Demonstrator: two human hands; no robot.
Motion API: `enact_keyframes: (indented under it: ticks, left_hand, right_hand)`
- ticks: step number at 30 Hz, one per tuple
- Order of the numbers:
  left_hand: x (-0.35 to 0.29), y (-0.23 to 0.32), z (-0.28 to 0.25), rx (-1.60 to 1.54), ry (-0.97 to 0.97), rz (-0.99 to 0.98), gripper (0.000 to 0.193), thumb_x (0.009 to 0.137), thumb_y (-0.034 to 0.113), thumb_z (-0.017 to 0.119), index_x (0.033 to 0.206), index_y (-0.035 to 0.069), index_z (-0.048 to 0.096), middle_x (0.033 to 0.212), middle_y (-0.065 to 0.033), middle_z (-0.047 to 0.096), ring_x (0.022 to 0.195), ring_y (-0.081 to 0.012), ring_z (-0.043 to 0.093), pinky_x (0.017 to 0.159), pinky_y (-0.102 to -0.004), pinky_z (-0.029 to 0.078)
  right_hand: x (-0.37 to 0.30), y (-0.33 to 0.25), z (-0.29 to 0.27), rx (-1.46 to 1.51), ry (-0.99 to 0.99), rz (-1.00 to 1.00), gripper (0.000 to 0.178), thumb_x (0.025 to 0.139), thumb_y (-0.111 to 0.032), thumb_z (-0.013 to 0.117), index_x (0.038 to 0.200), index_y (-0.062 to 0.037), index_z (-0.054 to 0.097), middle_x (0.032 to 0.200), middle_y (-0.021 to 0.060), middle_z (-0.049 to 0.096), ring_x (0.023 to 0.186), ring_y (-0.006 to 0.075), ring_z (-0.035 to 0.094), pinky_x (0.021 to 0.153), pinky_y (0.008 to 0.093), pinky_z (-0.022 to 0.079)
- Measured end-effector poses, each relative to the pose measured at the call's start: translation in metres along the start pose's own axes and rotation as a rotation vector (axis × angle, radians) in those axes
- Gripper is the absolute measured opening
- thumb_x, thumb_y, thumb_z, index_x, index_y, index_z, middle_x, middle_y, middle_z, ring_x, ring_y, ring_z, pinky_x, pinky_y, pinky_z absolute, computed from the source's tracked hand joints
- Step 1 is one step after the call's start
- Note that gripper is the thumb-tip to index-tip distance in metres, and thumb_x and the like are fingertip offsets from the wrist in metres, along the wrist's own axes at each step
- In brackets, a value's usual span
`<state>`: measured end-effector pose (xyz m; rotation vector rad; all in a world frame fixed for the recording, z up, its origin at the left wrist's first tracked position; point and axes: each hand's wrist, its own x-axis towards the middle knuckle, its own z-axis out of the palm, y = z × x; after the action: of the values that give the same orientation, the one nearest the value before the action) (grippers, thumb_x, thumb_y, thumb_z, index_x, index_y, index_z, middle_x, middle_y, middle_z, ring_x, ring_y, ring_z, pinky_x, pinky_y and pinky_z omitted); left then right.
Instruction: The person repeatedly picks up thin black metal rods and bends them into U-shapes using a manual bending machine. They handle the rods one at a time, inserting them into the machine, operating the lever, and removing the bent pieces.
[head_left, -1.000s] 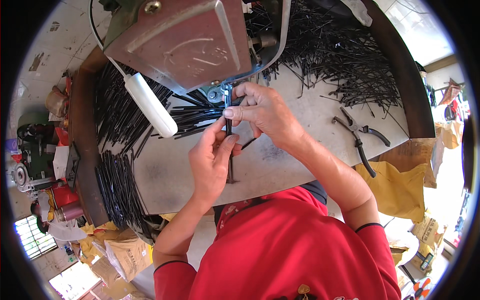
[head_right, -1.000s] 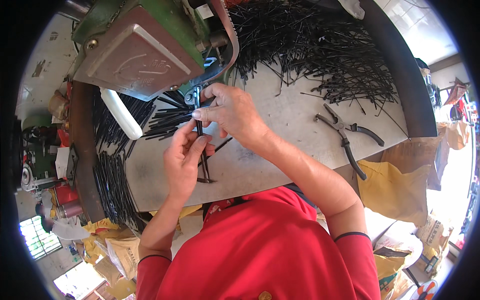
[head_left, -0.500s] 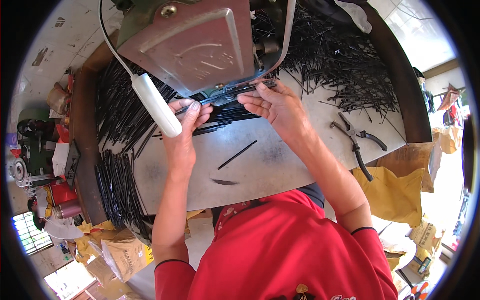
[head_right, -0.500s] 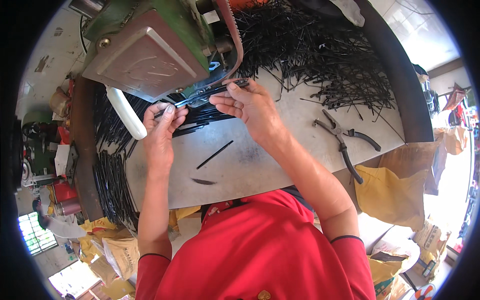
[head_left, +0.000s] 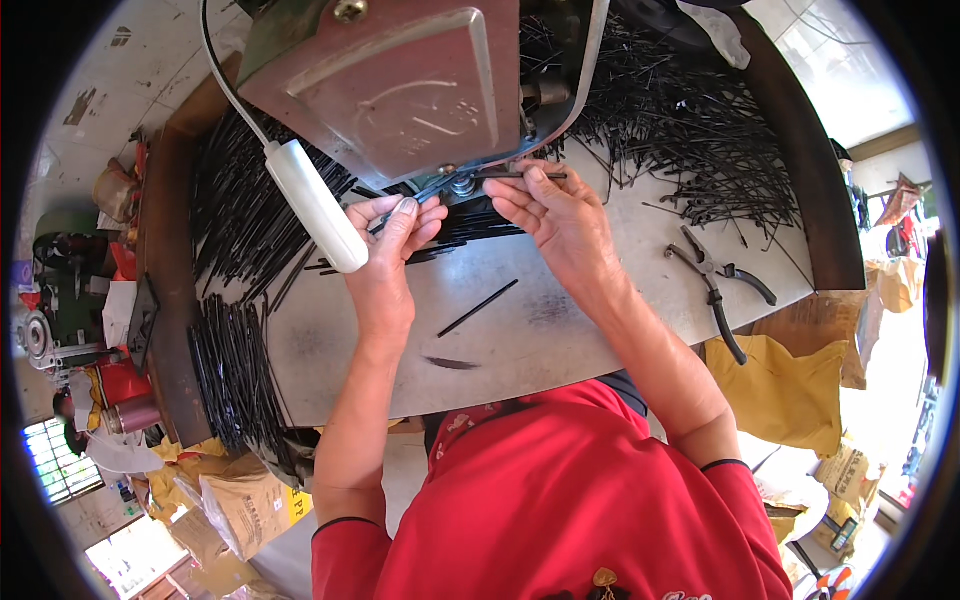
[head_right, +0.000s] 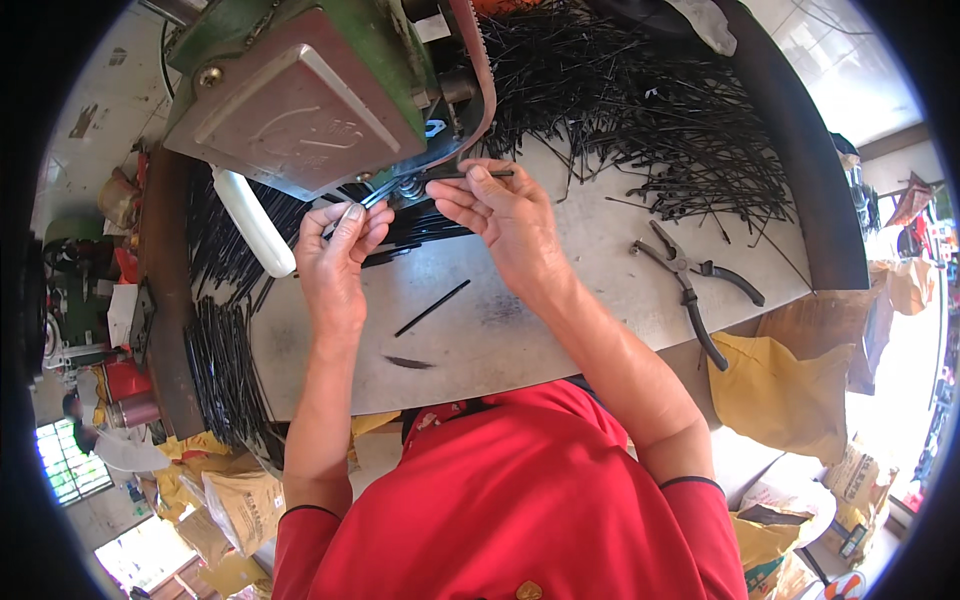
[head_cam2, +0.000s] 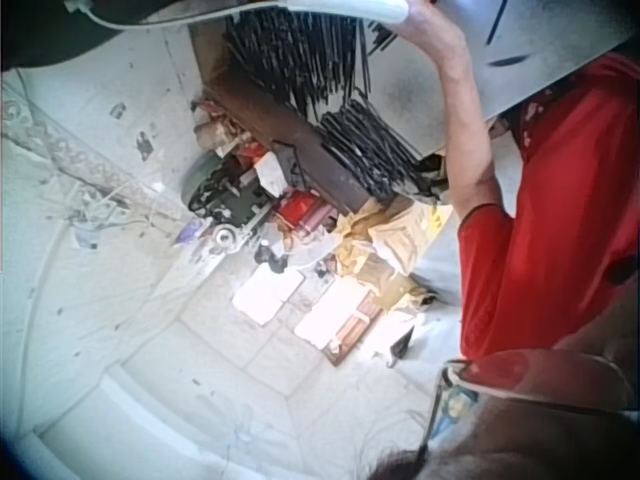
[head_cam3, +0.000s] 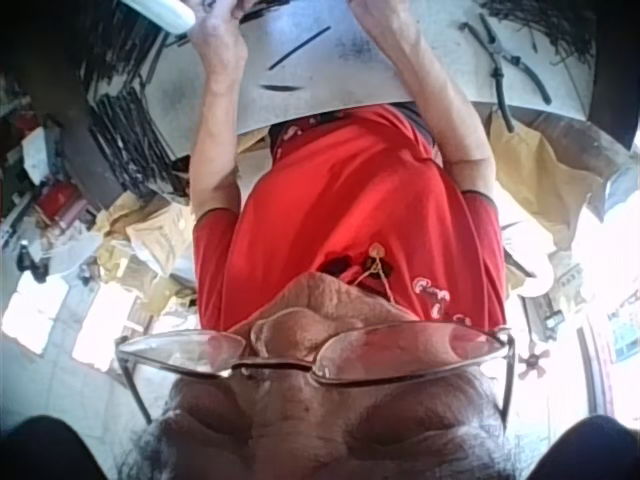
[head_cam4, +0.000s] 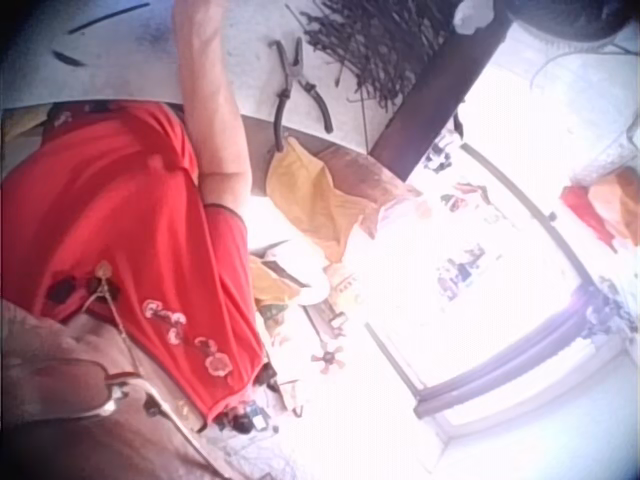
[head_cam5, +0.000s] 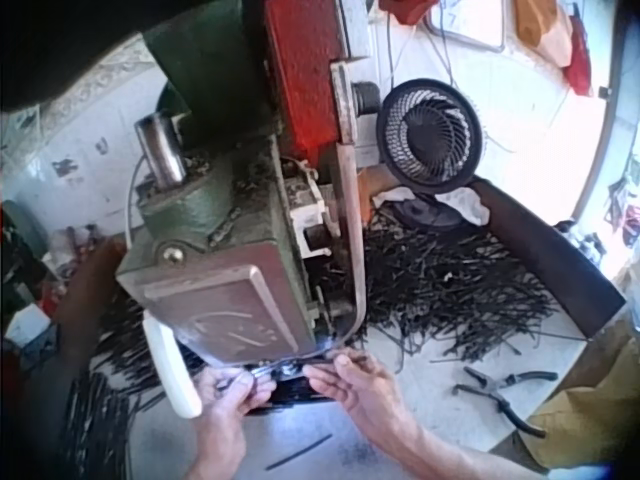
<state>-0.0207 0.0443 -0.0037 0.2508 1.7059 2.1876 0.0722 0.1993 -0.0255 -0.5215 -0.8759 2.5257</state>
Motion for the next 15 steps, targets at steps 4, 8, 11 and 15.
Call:
enact_keyframes:
  ticks: [4, 8, 11, 15]
  left_hand:
    - [0.0034, 0.0007, -0.0037, -0.080, -0.002, -0.057, 0.017, 0.088, 0.001, 0.058, 0.100, -0.002, 0.046, 0.093, -0.0226, 0.063, 0.084, -0.0275, 0.068, 0.073, -0.0284, 0.058]
    - [0.0012, 0.0023, -0.0016, -0.080, 0.011, -0.029, 0.017, 0.088, 0.001, 0.059, 0.099, -0.002, 0.046, 0.094, -0.0230, 0.063, 0.084, -0.0285, 0.068, 0.073, -0.0286, 0.058]
    - [0.0015, 0.0033, -0.0002, -0.055, 0.016, -0.022, 0.015, 0.088, 0.001, 0.058, 0.098, -0.002, 0.048, 0.094, -0.0229, 0.064, 0.085, -0.0279, 0.068, 0.073, -0.0280, 0.058]
    - [0.0079, 0.0033, -0.0015, -0.059, 0.002, -0.106, 0.014, 0.088, 0.002, 0.059, 0.097, -0.002, 0.049, 0.092, -0.0223, 0.064, 0.083, -0.0271, 0.069, 0.071, -0.0278, 0.059]
  right_hand:
    - [-0.0055, -0.0017, 0.0074, -0.023, 0.000, -0.034, 0.020, 0.095, -0.012, 0.052, 0.105, 0.0047, 0.049, 0.103, 0.0209, 0.061, 0.100, 0.0284, 0.064, 0.088, 0.0338, 0.053]
    - [-0.0067, -0.0053, 0.0096, -0.042, -0.022, -0.054, 0.019, 0.095, -0.012, 0.052, 0.105, 0.0041, 0.050, 0.104, 0.0208, 0.061, 0.100, 0.0285, 0.064, 0.088, 0.0339, 0.053]
    - [-0.0047, -0.0048, 0.0078, -0.010, -0.015, -0.042, 0.019, 0.095, -0.012, 0.052, 0.105, 0.0042, 0.050, 0.104, 0.0208, 0.061, 0.099, 0.0286, 0.064, 0.088, 0.0341, 0.053]
    - [-0.0032, -0.0019, 0.0054, -0.031, 0.011, -0.021, 0.023, 0.095, -0.016, 0.052, 0.106, 0.0044, 0.050, 0.102, 0.0219, 0.061, 0.099, 0.0287, 0.064, 0.088, 0.0342, 0.053]
